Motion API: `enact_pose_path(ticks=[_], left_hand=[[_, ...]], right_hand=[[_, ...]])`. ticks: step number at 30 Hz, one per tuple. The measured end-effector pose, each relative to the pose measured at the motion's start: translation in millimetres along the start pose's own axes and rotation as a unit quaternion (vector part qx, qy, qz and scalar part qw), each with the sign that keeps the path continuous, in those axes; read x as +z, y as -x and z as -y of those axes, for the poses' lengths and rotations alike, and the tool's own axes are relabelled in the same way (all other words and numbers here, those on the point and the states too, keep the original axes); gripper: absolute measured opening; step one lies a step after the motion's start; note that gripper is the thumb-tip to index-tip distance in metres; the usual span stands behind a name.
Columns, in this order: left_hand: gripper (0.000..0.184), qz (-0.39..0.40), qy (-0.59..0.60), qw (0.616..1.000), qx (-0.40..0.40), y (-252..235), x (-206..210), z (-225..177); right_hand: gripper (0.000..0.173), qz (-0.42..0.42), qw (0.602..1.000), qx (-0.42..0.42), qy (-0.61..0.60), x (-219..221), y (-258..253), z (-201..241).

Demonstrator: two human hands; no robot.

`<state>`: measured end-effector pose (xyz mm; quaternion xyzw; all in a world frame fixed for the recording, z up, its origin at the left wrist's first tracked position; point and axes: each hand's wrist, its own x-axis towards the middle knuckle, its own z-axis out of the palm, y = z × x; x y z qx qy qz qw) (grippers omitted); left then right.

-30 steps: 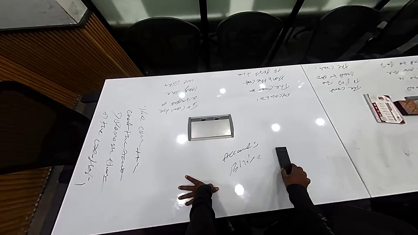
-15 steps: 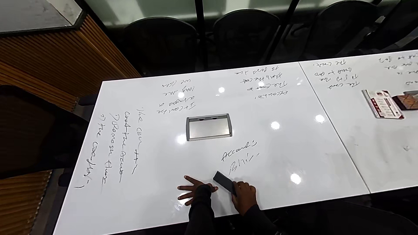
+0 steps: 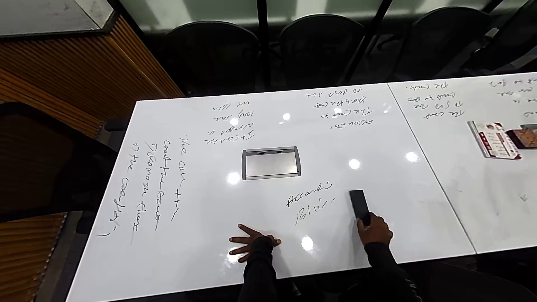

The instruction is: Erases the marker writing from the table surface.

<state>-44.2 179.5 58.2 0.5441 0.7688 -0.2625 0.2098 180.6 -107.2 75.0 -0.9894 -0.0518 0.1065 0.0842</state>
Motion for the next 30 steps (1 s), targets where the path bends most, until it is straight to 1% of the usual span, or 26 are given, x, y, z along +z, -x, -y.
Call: enact_pose_path(ticks=[2,5,8,10,12,14,17,19,23,25,26,28,30], left_hand=[[0.182,-0.003,-0.001,1.000,-0.003,-0.4,0.9,-0.1],[0.182,0.002,-0.010,1.000,-0.001,-0.1,-0.8,-0.5],[0.182,0.007,-0.016,1.000,-0.001,0.1,-1.8,-0.4],[0.182,0.009,-0.016,1.000,0.000,1.1,-3.1,-1.6],[0.181,0.010,-0.009,1.000,0.000,1.3,-3.2,-2.4],[0.182,0.011,-0.003,1.000,-0.002,0.6,-2.7,-2.3],[0.182,0.012,-0.017,1.000,-0.005,2.6,-4.2,-3.2],[0.181,0.012,-0.020,1.000,-0.005,3.1,-5.3,-3.1],[0.182,0.016,-0.021,1.000,-0.005,1.8,-5.8,-2.9],[0.183,0.016,-0.018,1.000,-0.003,2.6,-6.8,-3.3],[0.182,0.017,-0.019,1.000,0.000,3.4,-8.2,-3.2],[0.182,0.019,-0.027,0.999,0.002,2.6,-7.6,-3.2],[0.181,0.017,-0.026,1.000,0.003,1.4,-5.8,-2.8]], right_hand=[[0.059,-0.005,1.000,-0.027,-0.002,3.3,7.6,5.4],[0.057,0.023,0.992,-0.126,-0.004,9.7,41.1,32.3],[0.052,0.052,0.965,-0.255,-0.012,26.5,89.6,60.9],[0.050,0.071,0.946,-0.316,-0.018,39.8,120.6,75.8],[0.050,0.075,0.933,-0.352,-0.021,49.2,143.1,85.3],[0.050,0.059,0.929,-0.364,-0.025,53.2,150.1,87.8],[0.049,0.019,0.940,-0.339,-0.033,49.5,129.6,77.7],[0.049,-0.010,0.956,-0.291,-0.024,39.6,100.3,65.1],[0.053,-0.003,0.992,-0.126,-0.002,12.6,29.1,40.5],[0.056,0.018,0.999,-0.036,0.005,-2.2,-1.7,36.4],[0.056,0.025,1.000,-0.005,0.008,-8.2,-14.2,37.0],[0.058,0.028,0.999,0.024,0.016,-13.2,-32.8,41.0],[0.057,0.027,0.999,0.018,0.026,-11.8,-40.6,50.8]])
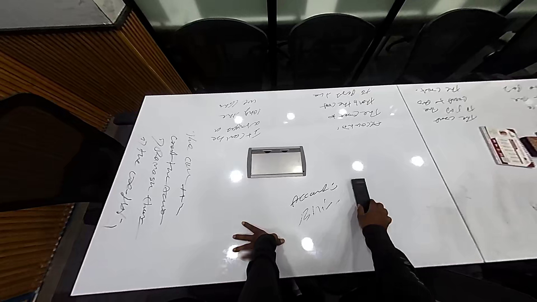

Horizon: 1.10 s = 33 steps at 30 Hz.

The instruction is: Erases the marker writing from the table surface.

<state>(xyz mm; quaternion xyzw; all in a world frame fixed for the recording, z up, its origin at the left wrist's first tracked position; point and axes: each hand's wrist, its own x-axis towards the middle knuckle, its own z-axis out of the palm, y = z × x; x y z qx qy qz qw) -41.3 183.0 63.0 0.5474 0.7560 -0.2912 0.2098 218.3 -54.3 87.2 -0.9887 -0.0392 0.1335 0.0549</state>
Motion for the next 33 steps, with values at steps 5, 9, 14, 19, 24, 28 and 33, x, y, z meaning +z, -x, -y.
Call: enact_pose_path(ticks=[5,9,14,19,24,28,33], left_hand=[[0.184,-0.003,-0.001,1.000,-0.005,-1.9,1.6,-0.3],[0.183,0.000,-0.006,1.000,-0.009,-0.8,0.4,-1.1],[0.184,-0.006,0.005,1.000,-0.008,-4.9,4.8,-0.8],[0.184,0.000,-0.010,1.000,-0.006,-5.8,5.1,-1.2],[0.182,-0.004,0.000,1.000,-0.006,0.3,-0.3,-0.6],[0.183,-0.004,0.000,1.000,-0.003,-1.0,0.4,-0.2],[0.184,-0.003,-0.001,1.000,-0.005,-5.5,4.9,-0.9]], right_hand=[[0.055,0.017,0.994,-0.108,0.029,14.6,20.8,45.7],[0.055,0.094,0.965,-0.243,0.038,26.9,76.1,90.2],[0.053,0.184,0.895,-0.402,0.061,44.5,140.8,116.6],[0.052,0.163,0.918,-0.357,0.050,34.2,124.7,111.0],[0.050,0.056,0.988,-0.140,-0.013,2.7,60.0,68.7],[0.052,0.007,0.999,0.023,-0.036,-5.6,15.9,19.7],[0.054,0.000,0.999,0.032,-0.030,-0.3,11.0,13.4]])
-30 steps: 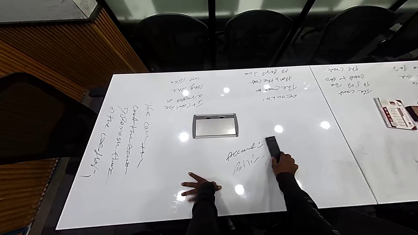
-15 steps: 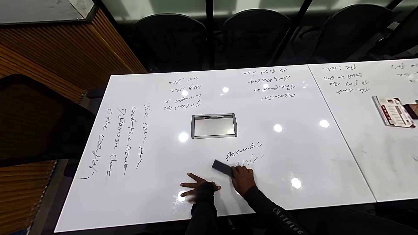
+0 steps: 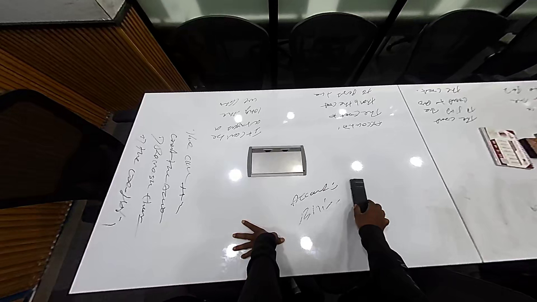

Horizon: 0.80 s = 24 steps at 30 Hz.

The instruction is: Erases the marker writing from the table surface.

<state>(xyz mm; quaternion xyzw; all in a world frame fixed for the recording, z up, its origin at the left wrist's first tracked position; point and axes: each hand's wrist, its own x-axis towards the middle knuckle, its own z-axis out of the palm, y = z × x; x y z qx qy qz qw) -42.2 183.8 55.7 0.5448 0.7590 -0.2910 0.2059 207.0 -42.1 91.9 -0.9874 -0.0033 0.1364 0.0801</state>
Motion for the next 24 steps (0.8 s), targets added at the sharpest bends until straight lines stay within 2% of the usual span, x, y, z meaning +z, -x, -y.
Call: enact_pose_path(ticks=[4,8,11,14,21,24], left_hand=[[0.181,-0.003,0.002,1.000,-0.001,3.9,-5.0,0.1],[0.182,0.002,0.004,1.000,-0.005,4.1,-5.4,-0.8],[0.183,-0.002,0.002,1.000,-0.007,1.6,-3.0,-1.5],[0.184,-0.001,-0.004,1.000,-0.005,1.2,-2.3,-1.2],[0.182,-0.009,0.004,1.000,0.000,1.9,-1.4,0.0],[0.183,-0.004,0.000,1.000,0.001,1.6,-2.0,0.0]], right_hand=[[0.054,0.025,0.991,-0.126,0.029,19.6,37.5,32.9],[0.054,0.064,0.961,-0.268,0.032,40.6,101.5,64.1],[0.053,0.069,0.946,-0.314,0.034,50.5,123.6,68.8],[0.052,0.069,0.960,-0.271,0.030,41.1,105.3,59.6],[0.054,0.002,0.999,-0.040,0.019,-4.6,13.3,4.0],[0.054,-0.010,1.000,0.014,0.019,-8.0,-7.6,-17.6]])
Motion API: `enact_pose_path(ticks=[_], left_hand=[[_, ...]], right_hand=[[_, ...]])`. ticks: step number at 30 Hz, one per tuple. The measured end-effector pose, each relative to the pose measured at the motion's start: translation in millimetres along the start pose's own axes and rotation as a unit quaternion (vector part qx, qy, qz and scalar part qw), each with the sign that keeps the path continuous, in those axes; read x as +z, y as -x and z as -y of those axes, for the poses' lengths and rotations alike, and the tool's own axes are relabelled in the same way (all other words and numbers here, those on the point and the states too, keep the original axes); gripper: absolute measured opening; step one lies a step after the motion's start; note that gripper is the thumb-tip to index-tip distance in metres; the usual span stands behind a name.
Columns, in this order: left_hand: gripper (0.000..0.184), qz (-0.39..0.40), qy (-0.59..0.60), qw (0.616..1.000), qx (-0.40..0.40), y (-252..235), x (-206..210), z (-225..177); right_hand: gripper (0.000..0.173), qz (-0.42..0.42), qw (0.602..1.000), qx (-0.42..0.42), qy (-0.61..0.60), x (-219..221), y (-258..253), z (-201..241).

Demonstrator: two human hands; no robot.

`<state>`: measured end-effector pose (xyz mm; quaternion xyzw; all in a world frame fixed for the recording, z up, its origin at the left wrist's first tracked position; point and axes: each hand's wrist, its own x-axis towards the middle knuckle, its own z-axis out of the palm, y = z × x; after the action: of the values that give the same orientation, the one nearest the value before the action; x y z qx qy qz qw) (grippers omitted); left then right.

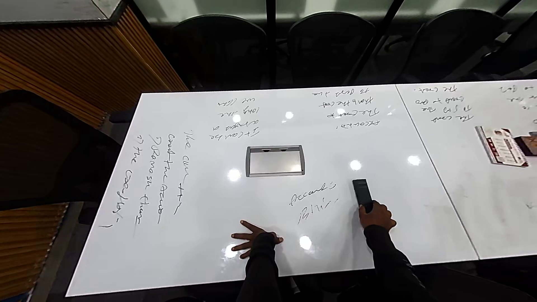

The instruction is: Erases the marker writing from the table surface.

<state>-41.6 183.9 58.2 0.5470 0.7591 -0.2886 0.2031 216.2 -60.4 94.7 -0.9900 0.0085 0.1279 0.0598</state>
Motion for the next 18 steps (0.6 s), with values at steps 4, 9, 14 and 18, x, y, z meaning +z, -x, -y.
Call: enact_pose_path(ticks=[4,9,14,18], left_hand=[[0.182,0.003,0.007,1.000,-0.004,0.5,-1.1,-0.4],[0.184,-0.002,0.007,1.000,-0.006,-1.1,1.5,-0.8],[0.184,0.001,0.005,1.000,-0.013,-0.4,1.0,-1.8],[0.183,-0.003,0.000,1.000,-0.011,-0.8,2.4,-2.2]], right_hand=[[0.054,0.000,0.999,-0.043,0.012,10.0,12.4,8.4],[0.054,0.047,0.977,-0.207,0.023,35.7,91.0,54.3],[0.052,0.022,0.944,-0.329,-0.001,60.6,143.3,72.8],[0.052,0.033,0.960,-0.279,0.008,41.2,108.2,65.0]])
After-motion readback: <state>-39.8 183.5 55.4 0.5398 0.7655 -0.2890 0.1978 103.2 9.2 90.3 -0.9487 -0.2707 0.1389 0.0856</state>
